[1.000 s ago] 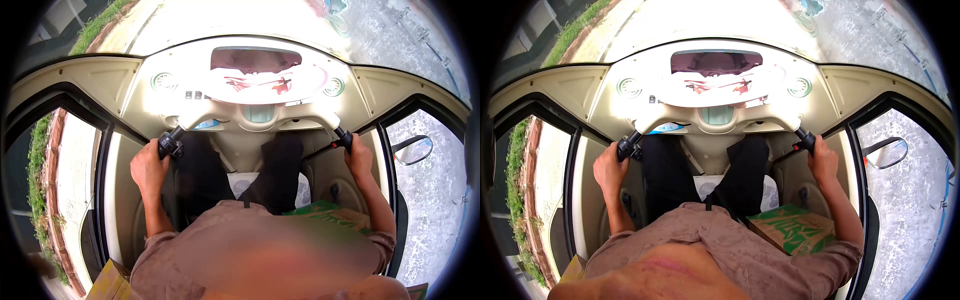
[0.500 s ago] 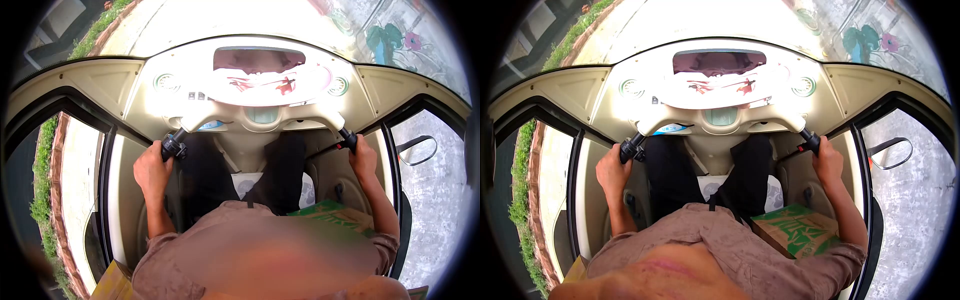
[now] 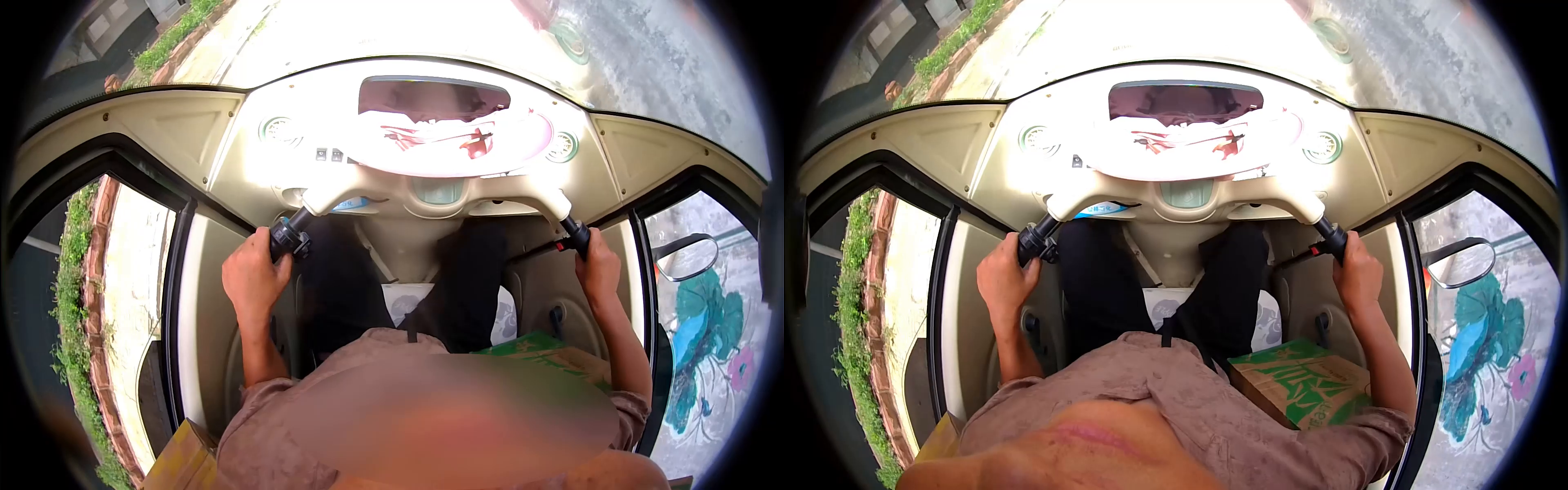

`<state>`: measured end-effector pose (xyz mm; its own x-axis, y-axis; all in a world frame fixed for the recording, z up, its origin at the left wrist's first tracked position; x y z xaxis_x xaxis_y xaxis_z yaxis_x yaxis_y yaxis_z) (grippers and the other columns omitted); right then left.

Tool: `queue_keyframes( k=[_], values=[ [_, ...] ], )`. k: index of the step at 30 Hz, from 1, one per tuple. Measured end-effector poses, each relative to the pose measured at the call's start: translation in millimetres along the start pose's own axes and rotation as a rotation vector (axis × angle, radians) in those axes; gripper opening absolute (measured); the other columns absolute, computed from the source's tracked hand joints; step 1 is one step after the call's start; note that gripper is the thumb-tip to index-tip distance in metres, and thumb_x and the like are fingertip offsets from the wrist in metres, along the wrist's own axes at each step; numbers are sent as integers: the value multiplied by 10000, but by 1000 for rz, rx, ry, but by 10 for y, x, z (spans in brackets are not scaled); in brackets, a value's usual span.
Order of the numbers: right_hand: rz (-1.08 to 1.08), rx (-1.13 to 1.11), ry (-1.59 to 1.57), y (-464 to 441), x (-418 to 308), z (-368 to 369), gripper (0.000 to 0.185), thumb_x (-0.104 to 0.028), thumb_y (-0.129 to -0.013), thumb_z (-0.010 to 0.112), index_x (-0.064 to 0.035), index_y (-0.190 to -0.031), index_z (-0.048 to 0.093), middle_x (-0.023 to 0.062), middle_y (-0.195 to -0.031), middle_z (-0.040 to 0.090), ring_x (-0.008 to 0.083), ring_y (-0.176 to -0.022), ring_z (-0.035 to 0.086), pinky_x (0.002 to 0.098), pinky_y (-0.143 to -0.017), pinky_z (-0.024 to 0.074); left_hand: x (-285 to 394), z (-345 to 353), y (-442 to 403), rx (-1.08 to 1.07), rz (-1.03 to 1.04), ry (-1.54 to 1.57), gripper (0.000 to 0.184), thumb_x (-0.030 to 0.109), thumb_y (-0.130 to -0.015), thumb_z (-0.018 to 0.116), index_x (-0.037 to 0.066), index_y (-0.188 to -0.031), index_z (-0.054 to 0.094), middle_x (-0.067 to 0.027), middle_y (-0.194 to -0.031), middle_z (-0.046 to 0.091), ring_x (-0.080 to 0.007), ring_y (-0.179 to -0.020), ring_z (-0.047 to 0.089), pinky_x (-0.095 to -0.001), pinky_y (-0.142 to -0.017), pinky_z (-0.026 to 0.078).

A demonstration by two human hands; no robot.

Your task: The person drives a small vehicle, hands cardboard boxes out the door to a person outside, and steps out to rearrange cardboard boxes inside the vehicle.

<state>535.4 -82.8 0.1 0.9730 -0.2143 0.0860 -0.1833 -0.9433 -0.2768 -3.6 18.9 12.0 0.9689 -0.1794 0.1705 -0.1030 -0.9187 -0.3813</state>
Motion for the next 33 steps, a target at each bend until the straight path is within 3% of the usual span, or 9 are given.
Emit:
queue_keyframes(
  k=[28, 33],
  values=[
    [-20, 29, -1, 30, -1, -3, 373, -87, -770, 728, -77, -1072, 509, 179, -845, 659, 417, -696, 649, 514, -591, 514, 10, 22, 23, 4, -25, -100, 297, 174, -707, 789, 92, -860, 548, -94, -775, 635, -343, -726, 647, -450, -594, 495],
    [-4, -10, -9, 24, 36, 8, 467, -71, -741, 750, -85, -1136, 502, 196, -865, 672, 432, -738, 652, 517, -618, 524, 20, 30, 5, 2, -30, -99, 294, 171, -706, 789, 91, -855, 548, -93, -780, 640, -343, -729, 648, -449, -597, 498]
  ],
)
Point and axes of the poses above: each hand's wrist, its own y-axis away from the middle knuckle, its own z-axis out of the palm, x = y × z, the point moved 2 cm from there along -y, towards the middle knuckle
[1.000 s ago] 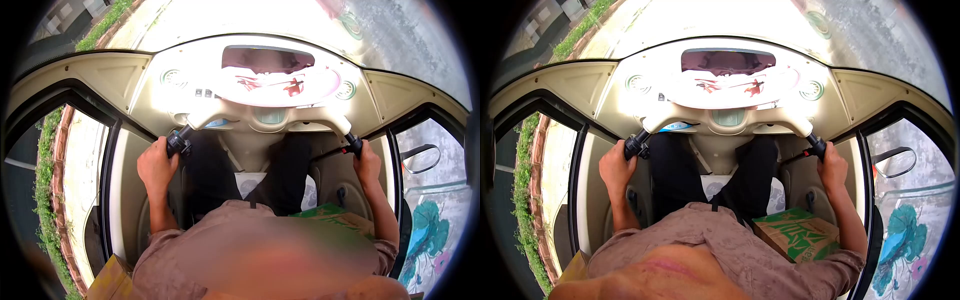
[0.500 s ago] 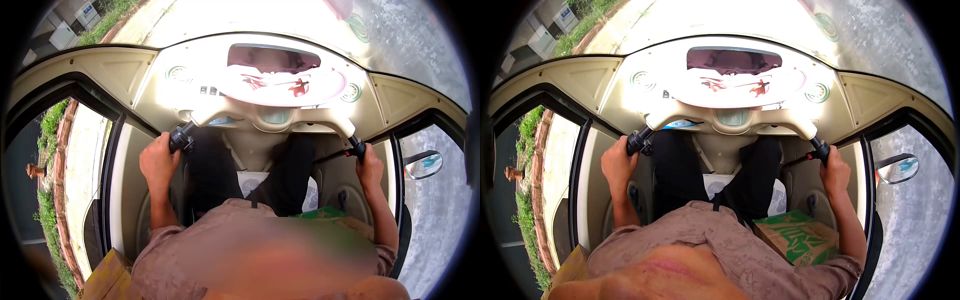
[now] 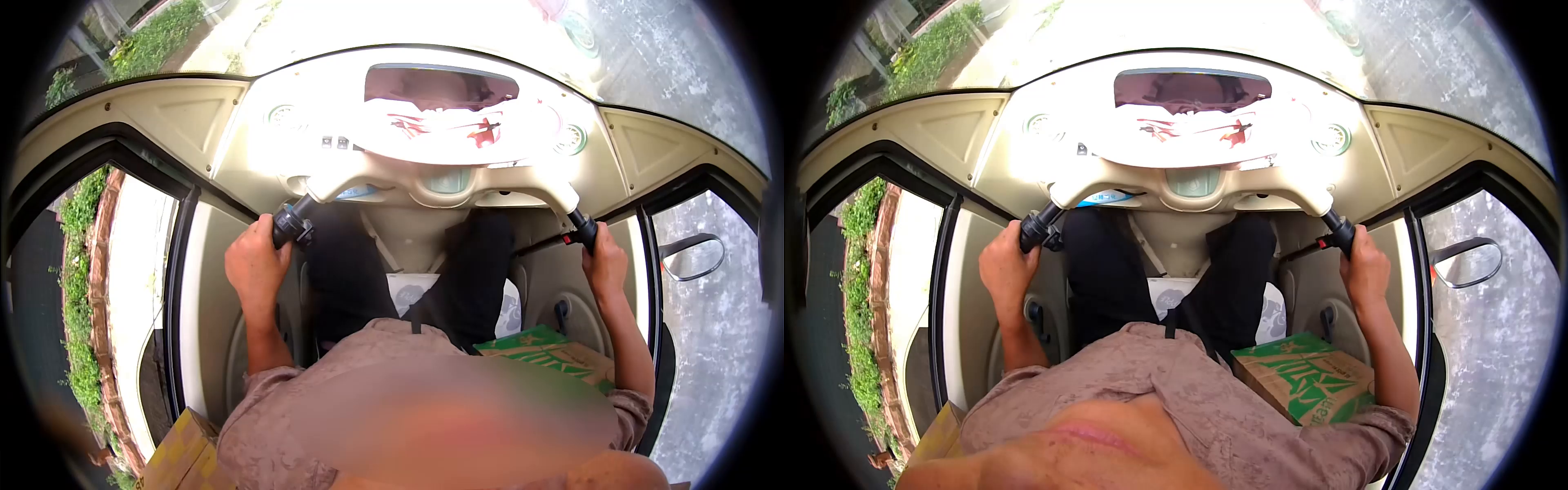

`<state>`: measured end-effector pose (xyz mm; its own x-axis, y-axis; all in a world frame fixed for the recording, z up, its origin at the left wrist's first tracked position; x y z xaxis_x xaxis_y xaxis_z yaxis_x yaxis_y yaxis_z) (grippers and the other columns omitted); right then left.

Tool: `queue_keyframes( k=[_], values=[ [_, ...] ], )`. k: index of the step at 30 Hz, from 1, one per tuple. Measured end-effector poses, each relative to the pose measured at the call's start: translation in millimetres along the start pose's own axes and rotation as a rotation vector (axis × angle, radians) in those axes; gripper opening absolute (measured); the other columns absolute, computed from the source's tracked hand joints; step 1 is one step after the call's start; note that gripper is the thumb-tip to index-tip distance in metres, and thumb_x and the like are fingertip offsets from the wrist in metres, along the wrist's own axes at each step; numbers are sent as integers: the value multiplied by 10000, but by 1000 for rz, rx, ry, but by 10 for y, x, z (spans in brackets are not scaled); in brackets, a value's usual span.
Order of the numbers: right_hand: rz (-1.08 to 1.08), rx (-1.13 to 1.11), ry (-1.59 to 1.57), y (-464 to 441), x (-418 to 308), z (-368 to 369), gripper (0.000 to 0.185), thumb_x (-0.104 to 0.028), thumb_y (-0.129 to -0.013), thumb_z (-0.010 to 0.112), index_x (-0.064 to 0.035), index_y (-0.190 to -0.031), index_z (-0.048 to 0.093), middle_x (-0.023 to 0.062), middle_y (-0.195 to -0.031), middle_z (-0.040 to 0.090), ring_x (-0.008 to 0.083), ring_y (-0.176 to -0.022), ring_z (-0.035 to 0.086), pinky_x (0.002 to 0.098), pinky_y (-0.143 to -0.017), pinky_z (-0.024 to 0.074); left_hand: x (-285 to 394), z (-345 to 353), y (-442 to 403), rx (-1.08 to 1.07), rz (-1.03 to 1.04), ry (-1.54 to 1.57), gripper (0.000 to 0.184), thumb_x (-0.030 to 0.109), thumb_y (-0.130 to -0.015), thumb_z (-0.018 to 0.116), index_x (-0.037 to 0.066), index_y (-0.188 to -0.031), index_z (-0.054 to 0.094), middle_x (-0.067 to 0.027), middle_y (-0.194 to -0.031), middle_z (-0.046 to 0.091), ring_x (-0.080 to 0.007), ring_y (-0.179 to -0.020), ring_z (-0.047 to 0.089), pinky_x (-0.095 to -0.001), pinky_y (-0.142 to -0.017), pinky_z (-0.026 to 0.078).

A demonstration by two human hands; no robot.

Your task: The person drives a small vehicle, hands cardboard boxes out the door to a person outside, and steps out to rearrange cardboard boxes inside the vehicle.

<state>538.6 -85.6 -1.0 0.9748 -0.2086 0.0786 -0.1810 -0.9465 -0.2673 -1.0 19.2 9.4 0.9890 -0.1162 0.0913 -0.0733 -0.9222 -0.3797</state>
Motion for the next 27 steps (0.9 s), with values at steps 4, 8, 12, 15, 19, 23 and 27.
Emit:
queue_keyframes(
  k=[4, 8, 12, 15, 19, 23, 27],
  values=[
    [8, -3, 13, 2, -10, 20, 463, -73, -742, 754, -83, -1130, 501, 197, -864, 671, 434, -741, 653, 515, -624, 525, -12, -3, 2, 7, -1, 15, 293, 172, -707, 791, 91, -845, 546, -92, -779, 640, -341, -729, 649, -449, -598, 499],
    [1, 8, 7, 10, -24, -9, 443, -76, -746, 752, -76, -1115, 507, 195, -858, 666, 429, -735, 655, 514, -619, 524, -23, 13, -10, -6, -1, 4, 294, 175, -711, 792, 92, -847, 546, -91, -778, 638, -340, -729, 649, -448, -598, 499],
    [5, -13, 17, -3, -47, -41, 422, -88, -751, 752, -68, -1102, 517, 183, -867, 663, 414, -722, 662, 508, -613, 530, -25, 7, 5, 1, 1, 13, 301, 174, -708, 797, 91, -854, 547, -90, -777, 638, -340, -731, 649, -450, -601, 501],
    [11, -18, 22, 3, -48, -22, 423, -88, -752, 753, -68, -1100, 514, 183, -875, 665, 415, -711, 662, 507, -611, 531, -19, 2, 9, -8, 0, 2, 308, 169, -701, 802, 89, -857, 549, -91, -782, 642, -338, -733, 651, -450, -606, 503],
    [3, 6, -33, 5, -36, -16, 405, -50, -757, 720, -69, -1100, 506, 217, -841, 663, 453, -719, 640, 531, -611, 509, -34, 23, -14, -9, -6, 12, 294, 173, -699, 796, 95, -876, 574, -106, -771, 645, -359, -721, 647, -461, -602, 498],
    [5, -10, 17, -2, -46, -21, 422, -78, -749, 751, -56, -1092, 508, 191, -871, 663, 423, -718, 661, 511, -621, 535, -28, 3, 24, 16, -2, 53, 296, 160, -690, 794, 100, -889, 584, -110, -768, 647, -365, -726, 646, -462, -607, 497],
    [-6, -8, 0, -8, -22, 28, 417, -72, -749, 748, -56, -1088, 507, 194, -869, 659, 431, -726, 658, 516, -620, 531, -37, -23, -1, -9, 11, 20, 304, 156, -695, 803, 92, -862, 558, -87, -795, 646, -328, -750, 657, -442, -623, 511]
  ],
)
Point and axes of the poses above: each hand's wrist, its own y-axis away from the middle knuckle, its own z-axis out of the palm, x = y × z, the point moved 2 cm from there along -y, towards the middle knuckle
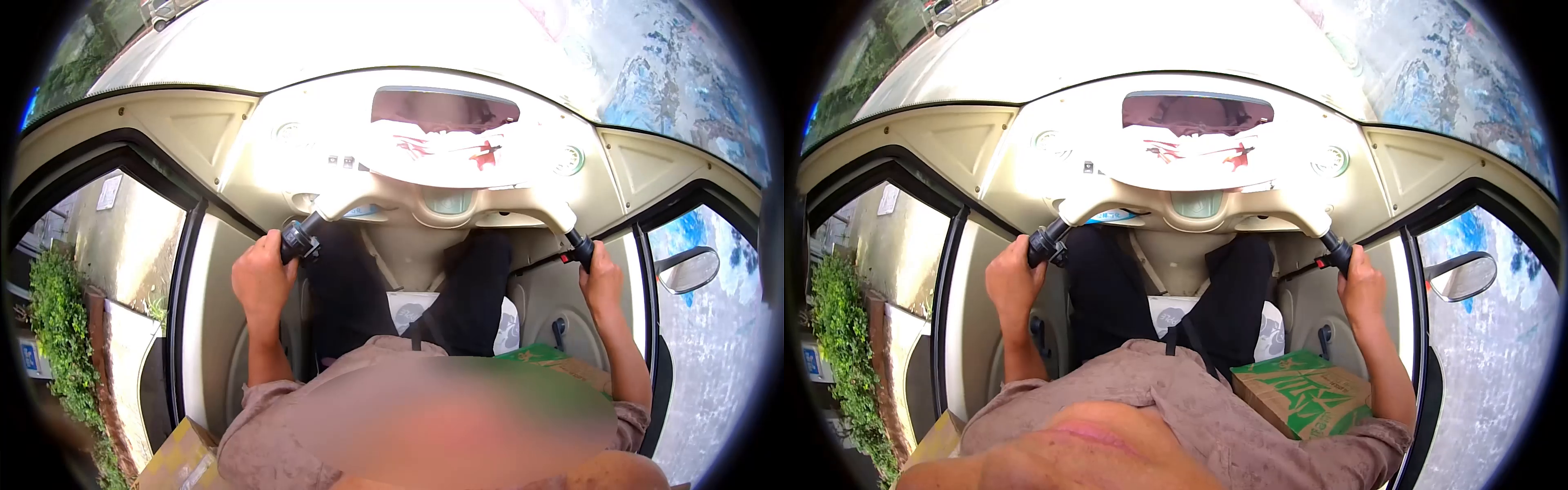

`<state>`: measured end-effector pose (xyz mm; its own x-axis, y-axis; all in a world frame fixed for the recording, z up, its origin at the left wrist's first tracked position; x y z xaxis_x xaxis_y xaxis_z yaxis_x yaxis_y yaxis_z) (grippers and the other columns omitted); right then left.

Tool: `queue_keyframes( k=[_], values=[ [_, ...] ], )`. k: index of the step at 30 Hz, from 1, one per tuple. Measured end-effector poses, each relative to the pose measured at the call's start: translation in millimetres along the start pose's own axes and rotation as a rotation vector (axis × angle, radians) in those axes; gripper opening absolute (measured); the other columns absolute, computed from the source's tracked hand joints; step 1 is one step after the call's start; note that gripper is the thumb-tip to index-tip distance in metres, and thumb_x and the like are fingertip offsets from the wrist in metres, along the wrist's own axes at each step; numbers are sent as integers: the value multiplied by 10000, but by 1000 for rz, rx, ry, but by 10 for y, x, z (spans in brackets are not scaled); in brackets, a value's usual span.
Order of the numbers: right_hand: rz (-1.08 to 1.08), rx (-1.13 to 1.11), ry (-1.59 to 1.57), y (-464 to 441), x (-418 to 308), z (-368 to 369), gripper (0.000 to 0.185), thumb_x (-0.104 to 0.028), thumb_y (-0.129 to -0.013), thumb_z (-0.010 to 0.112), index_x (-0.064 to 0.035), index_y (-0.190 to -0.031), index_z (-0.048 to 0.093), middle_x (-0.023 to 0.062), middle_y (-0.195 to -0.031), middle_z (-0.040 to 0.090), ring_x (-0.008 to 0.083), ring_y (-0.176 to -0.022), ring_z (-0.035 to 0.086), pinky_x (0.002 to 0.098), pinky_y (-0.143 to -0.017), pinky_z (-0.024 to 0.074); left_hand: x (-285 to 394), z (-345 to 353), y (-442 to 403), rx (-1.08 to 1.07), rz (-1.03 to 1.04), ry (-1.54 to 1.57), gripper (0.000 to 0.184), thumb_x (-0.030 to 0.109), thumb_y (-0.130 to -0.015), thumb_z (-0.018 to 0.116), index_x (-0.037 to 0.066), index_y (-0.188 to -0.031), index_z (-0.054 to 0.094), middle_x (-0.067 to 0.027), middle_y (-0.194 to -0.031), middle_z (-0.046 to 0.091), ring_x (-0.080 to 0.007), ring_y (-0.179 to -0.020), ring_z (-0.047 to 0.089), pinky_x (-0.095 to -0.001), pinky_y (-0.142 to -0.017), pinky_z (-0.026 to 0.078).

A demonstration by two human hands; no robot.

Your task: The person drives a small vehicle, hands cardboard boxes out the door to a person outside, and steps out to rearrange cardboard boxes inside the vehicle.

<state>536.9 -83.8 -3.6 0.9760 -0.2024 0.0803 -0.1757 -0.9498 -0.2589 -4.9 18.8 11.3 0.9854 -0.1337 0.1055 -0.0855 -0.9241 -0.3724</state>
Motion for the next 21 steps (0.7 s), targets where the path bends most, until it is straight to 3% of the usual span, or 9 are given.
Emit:
queue_keyframes(
  k=[5, 21],
  values=[
    [4, 3, -4, 12, -7, -34, 418, -61, -745, 749, -55, -1085, 505, 198, -864, 660, 434, -736, 655, 526, -623, 524, -7, 36, 10, 10, -18, 24, 313, 166, -684, 801, 95, -891, 577, -108, -777, 640, -364, -728, 644, -458, -611, 498],
    [12, -7, 7, -4, -22, -29, 429, -62, -744, 755, -55, -1096, 511, 181, -916, 660, 426, -746, 656, 514, -631, 528, -35, 46, -6, 23, 8, 23, 288, 165, -694, 793, 96, -877, 582, -113, -773, 646, -367, -732, 645, -462, -612, 497]
  ],
)
Point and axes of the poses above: each hand's wrist, its own y-axis away from the middle knuckle, its own z-axis out of the palm, x = y × z, the point moved 2 cm from there along -y, towards the middle knuckle
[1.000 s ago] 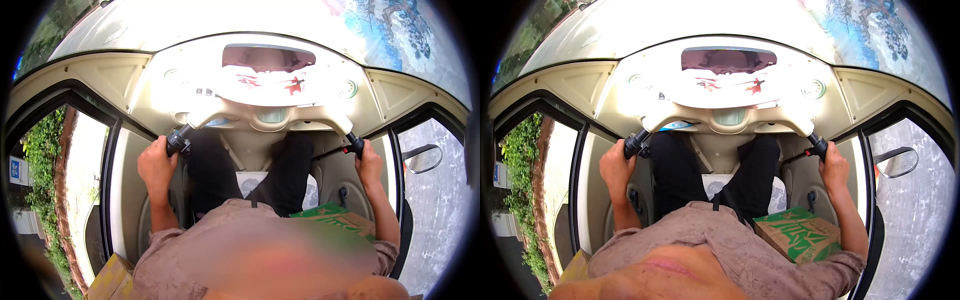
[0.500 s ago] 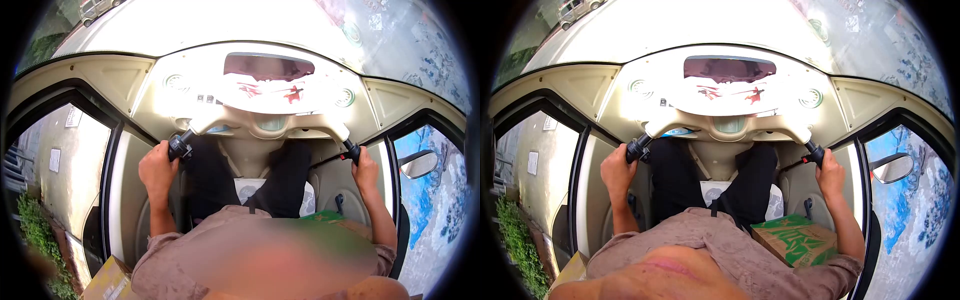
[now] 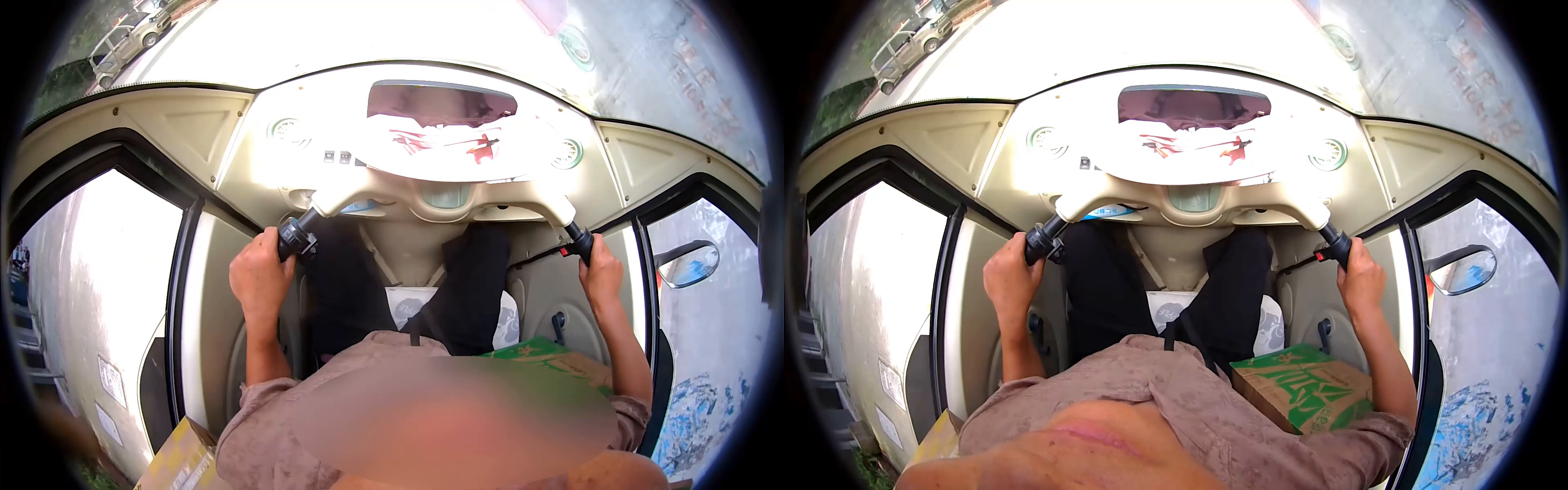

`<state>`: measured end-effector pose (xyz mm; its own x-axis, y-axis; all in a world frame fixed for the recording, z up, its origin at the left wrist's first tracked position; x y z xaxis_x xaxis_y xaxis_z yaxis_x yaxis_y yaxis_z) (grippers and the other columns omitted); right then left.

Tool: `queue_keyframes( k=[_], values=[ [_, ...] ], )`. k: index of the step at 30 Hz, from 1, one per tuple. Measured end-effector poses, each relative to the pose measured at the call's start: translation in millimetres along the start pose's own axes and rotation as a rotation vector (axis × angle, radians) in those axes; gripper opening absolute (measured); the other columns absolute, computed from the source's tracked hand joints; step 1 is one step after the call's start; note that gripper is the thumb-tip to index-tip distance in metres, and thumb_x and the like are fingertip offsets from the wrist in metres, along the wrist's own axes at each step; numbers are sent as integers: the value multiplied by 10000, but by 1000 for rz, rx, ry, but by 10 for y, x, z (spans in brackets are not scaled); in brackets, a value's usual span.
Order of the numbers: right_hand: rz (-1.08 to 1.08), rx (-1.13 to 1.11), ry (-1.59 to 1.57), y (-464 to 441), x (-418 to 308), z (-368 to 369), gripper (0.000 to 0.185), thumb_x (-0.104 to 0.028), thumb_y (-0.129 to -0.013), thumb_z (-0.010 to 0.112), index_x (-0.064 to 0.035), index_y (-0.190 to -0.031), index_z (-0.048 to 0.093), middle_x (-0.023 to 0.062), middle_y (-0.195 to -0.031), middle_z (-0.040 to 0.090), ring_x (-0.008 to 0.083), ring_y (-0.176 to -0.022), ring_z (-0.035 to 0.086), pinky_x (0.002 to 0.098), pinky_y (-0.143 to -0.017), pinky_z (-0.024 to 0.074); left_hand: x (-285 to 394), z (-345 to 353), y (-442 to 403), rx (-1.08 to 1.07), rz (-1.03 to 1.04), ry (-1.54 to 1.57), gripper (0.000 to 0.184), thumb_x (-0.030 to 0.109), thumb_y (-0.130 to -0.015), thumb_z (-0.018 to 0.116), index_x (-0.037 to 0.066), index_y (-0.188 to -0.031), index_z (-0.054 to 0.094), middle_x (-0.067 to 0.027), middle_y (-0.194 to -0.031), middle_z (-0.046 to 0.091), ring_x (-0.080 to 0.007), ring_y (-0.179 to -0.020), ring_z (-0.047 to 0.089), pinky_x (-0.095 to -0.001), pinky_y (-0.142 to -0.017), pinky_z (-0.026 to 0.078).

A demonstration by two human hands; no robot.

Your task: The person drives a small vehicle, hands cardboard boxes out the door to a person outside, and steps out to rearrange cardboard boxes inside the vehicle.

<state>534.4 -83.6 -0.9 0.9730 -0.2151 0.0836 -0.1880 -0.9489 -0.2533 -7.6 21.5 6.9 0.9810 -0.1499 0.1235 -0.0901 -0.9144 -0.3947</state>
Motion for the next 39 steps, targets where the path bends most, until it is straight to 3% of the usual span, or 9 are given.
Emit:
queue_keyframes(
  k=[28, 35, 39],
  values=[
    [-5, 13, -30, 12, 1, -18, 439, -47, -737, 759, -46, -1098, 509, 191, -901, 657, 427, -746, 657, 511, -635, 527, 11, 1, 7, 17, -9, -10, 255, 153, -700, 770, 95, -866, 585, -123, -761, 651, -370, -714, 645, -463, -604, 496],
    [4, -50, -72, 50, 63, 18, 546, -3, -738, 738, -50, -1229, 505, 229, -976, 667, 470, -829, 641, 554, -695, 504, 23, -35, -6, 16, -16, 20, 275, 148, -675, 785, 89, -851, 582, -96, -769, 641, -328, -723, 653, -433, -613, 511],
    [-54, 25, -82, 43, 69, 103, 555, 7, -743, 727, -65, -1247, 507, 235, -971, 661, 470, -823, 640, 557, -691, 498, -51, -12, 14, -36, -3, 28, 308, 151, -673, 789, 93, -888, 576, -77, -777, 638, -315, -755, 656, -434, -630, 513]
  ],
)
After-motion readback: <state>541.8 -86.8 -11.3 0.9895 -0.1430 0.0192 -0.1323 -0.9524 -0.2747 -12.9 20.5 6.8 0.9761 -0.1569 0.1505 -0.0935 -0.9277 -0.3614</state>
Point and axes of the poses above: each hand's wrist, its own y-axis away from the middle knuckle, its own z-axis out of the palm, x = y × z, the point moved 2 cm from there along -y, towards the middle knuckle
